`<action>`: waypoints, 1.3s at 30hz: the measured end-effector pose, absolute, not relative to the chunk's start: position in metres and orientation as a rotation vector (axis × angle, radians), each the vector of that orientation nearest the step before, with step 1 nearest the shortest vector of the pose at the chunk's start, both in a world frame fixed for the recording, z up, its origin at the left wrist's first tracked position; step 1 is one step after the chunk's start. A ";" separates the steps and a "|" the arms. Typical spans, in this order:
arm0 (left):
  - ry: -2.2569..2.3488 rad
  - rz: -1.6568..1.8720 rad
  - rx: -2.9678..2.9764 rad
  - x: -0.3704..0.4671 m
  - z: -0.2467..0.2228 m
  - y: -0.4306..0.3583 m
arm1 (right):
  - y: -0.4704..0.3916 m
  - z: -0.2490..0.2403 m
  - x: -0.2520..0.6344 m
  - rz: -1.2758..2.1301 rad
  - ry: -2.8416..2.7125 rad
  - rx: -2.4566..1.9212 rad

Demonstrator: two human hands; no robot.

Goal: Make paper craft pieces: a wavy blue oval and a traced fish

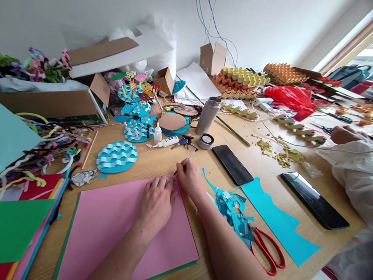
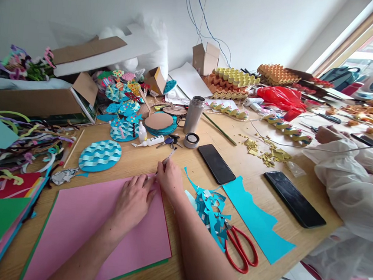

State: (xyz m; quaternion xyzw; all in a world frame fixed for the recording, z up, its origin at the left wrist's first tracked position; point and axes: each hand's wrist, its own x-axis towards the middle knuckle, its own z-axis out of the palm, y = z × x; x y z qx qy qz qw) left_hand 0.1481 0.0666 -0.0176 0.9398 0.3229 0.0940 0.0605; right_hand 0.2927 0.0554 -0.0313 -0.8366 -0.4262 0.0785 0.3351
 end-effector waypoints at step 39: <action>0.976 0.265 2.840 0.149 -0.016 0.068 | 0.055 -0.032 0.293 0.206 -1.026 -2.197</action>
